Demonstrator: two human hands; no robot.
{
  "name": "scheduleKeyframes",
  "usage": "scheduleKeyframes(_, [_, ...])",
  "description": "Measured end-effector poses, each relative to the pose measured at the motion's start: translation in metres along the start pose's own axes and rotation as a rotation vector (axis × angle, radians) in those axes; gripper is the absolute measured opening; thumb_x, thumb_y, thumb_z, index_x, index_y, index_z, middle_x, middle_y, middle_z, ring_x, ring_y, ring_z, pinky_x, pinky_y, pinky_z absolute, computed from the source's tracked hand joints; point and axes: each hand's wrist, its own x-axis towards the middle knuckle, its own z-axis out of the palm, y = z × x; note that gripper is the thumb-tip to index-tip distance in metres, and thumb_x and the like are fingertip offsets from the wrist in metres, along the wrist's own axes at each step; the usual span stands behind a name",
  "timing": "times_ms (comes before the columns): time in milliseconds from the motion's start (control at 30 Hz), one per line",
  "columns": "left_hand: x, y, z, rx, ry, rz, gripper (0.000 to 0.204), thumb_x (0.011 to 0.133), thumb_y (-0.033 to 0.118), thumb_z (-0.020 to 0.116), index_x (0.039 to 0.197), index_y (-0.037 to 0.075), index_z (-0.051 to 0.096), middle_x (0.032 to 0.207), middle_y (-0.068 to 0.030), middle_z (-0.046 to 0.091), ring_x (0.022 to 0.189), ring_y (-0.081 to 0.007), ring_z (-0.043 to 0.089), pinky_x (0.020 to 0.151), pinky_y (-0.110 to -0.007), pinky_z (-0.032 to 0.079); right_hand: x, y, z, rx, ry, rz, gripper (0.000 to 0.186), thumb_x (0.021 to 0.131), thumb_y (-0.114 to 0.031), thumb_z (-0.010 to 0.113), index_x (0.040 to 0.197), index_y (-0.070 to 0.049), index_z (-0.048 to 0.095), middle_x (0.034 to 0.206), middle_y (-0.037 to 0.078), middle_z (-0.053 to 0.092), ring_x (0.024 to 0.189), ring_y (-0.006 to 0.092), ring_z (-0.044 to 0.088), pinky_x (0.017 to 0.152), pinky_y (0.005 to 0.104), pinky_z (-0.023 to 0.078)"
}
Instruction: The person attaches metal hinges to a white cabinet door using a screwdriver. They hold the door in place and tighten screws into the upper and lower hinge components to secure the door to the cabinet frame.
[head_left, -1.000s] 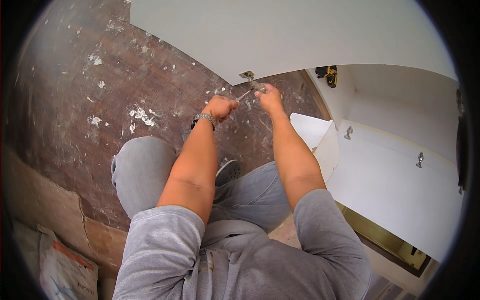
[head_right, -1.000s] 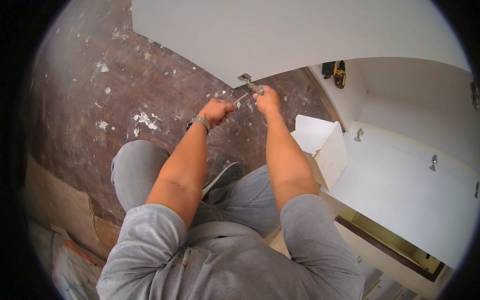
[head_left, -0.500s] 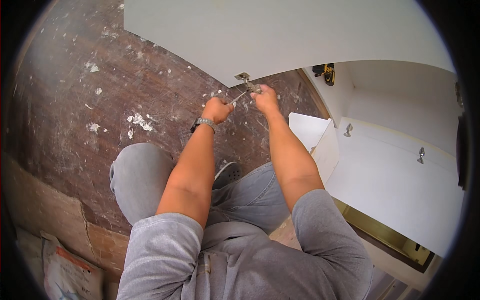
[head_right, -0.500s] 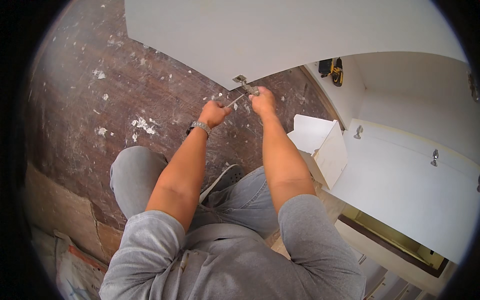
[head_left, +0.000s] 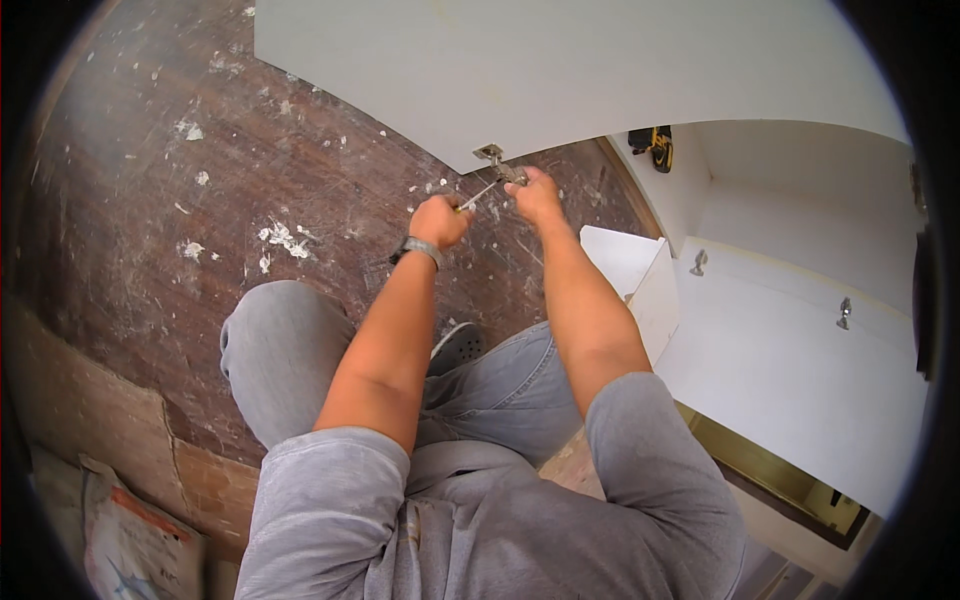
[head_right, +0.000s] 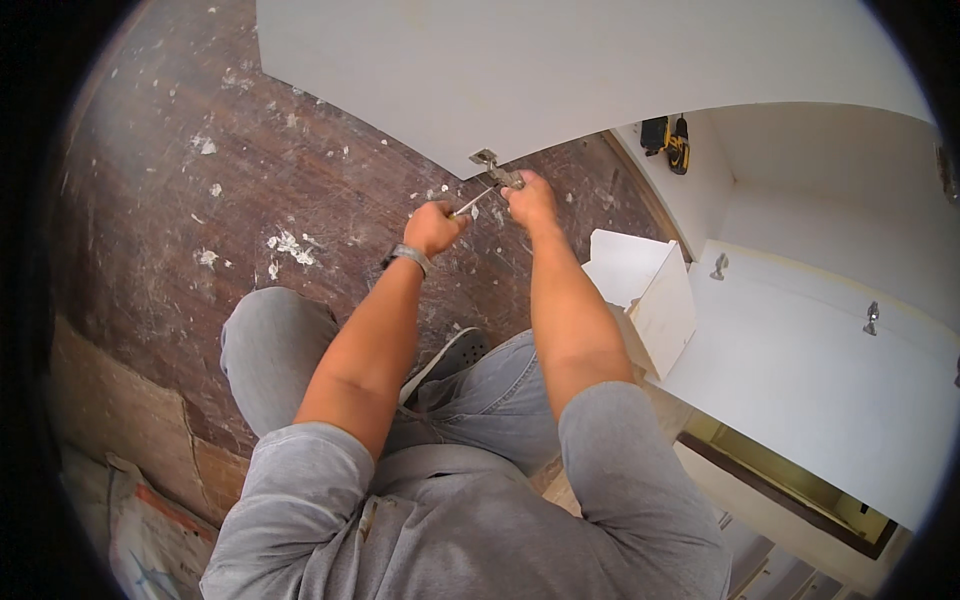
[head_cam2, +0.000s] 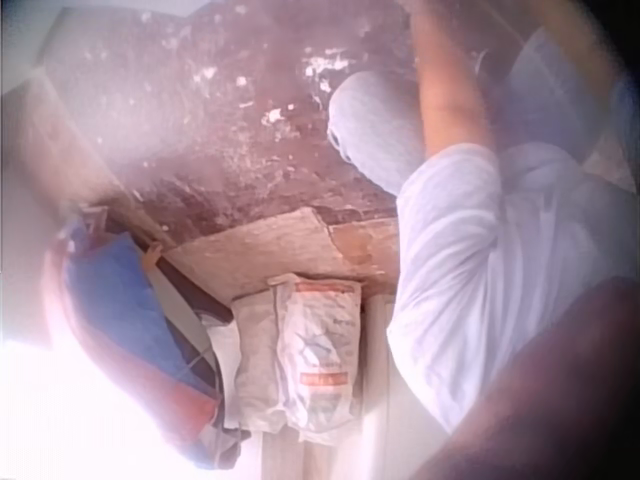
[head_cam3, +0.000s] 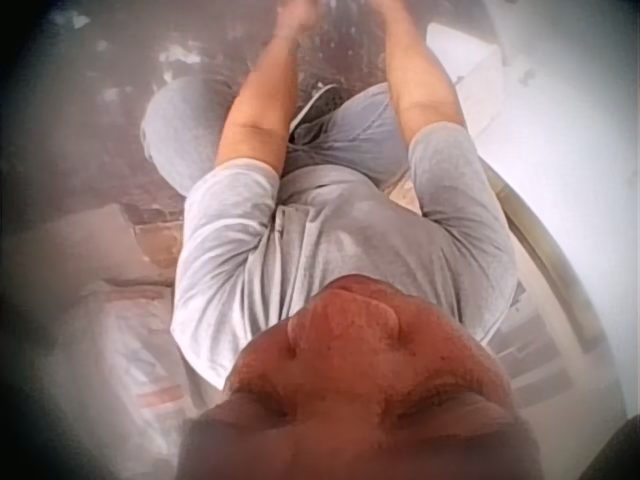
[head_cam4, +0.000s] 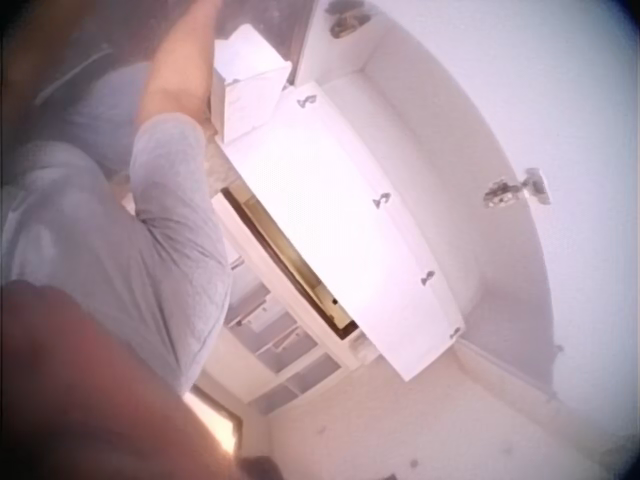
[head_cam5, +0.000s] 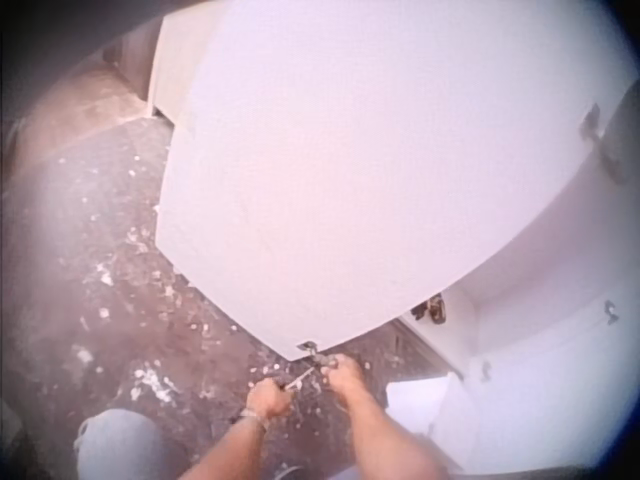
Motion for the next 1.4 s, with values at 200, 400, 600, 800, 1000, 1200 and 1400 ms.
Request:
scheduleKeyframes(200, [0.009, -0.001, -0.015, -0.877, -0.322, -0.386, 0.014, 0.083, 0.016, 0.069, 0.080, 0.003, 0.067, 0.067, -0.0036, 0.059, 0.050, -0.0120, 0.047, 0.045, -0.028, 0.037, 0.003, 0.007, 0.002, 0.087, -0.081, 0.008, 0.044, 0.076, -0.020, 0.078, 0.115, -0.006, 0.066, 0.106, 0.015, 0.071, 0.099, 0.0292, 0.067, 0.089, 0.0371, 0.050])
scheduleKeyframes(400, [0.019, 0.000, -0.022, -0.646, -0.327, -0.378, 0.020, 0.084, 0.020, 0.071, 0.076, 0.002, 0.068, 0.066, -0.0061, 0.061, 0.054, -0.0137, 0.052, 0.049, -0.030, 0.041, -0.001, -0.004, 0.001, -0.027, -0.059, -0.019, 0.044, 0.076, -0.019, 0.078, 0.114, -0.002, 0.065, 0.106, 0.016, 0.071, 0.099, 0.0311, 0.067, 0.089, 0.0374, 0.051])
scheduleKeyframes(600, [0.008, -0.007, -0.002, -0.177, -0.054, -0.041, 0.031, 0.086, 0.030, 0.069, 0.082, -0.001, 0.072, 0.071, -0.0143, 0.068, 0.067, -0.0262, 0.066, 0.065, -0.040, 0.052, -0.004, -0.009, 0.005, -0.044, -0.045, 0.004, 0.034, 0.077, -0.016, 0.075, 0.106, -0.001, 0.068, 0.095, 0.013, 0.072, 0.090, 0.0239, 0.067, 0.083, 0.0365, 0.050])
scheduleKeyframes(800, [-0.004, 0.007, 0.000, 0.089, 0.001, 0.038, 0.031, 0.088, 0.035, 0.064, 0.091, 0.006, 0.075, 0.084, -0.0198, 0.071, 0.082, -0.0364, 0.069, 0.076, -0.044, 0.053, -0.004, -0.008, -0.002, -0.020, -0.048, 0.027, 0.034, 0.076, -0.015, 0.076, 0.106, -0.002, 0.068, 0.097, 0.014, 0.072, 0.091, 0.0274, 0.067, 0.084, 0.0372, 0.050])
scheduleKeyframes(1000, [-0.002, -0.004, -0.002, 0.178, 0.102, 0.163, 0.030, 0.087, 0.034, 0.065, 0.089, 0.005, 0.073, 0.078, -0.0186, 0.069, 0.074, -0.0351, 0.067, 0.068, -0.044, 0.052, -0.006, -0.016, 0.000, -0.006, -0.089, 0.033, 0.035, 0.075, -0.015, 0.076, 0.106, -0.002, 0.068, 0.100, 0.017, 0.072, 0.094, 0.0304, 0.068, 0.085, 0.0375, 0.051])
scheduleKeyframes(1200, [0.013, 0.009, -0.018, -0.596, -0.304, -0.280, 0.023, 0.085, 0.021, 0.066, 0.085, -0.001, 0.069, 0.066, -0.0085, 0.062, 0.055, -0.0169, 0.056, 0.049, -0.032, 0.044, 0.004, 0.010, 0.006, 0.109, -0.016, -0.028, 0.037, 0.073, -0.016, 0.077, 0.107, -0.002, 0.068, 0.098, 0.016, 0.072, 0.093, 0.0287, 0.069, 0.084, 0.0377, 0.052])
scheduleKeyframes(1400, [0.007, -0.002, -0.015, -1.060, -0.313, -0.375, 0.015, 0.084, 0.014, 0.066, 0.082, -0.001, 0.067, 0.067, -0.0077, 0.061, 0.046, -0.0130, 0.048, 0.042, -0.029, 0.036, -0.001, 0.004, 0.012, 0.188, -0.044, -0.011, 0.025, 0.071, -0.011, 0.075, 0.095, -0.002, 0.070, 0.085, 0.005, 0.070, 0.079, 0.0161, 0.064, 0.076, 0.0316, 0.049])
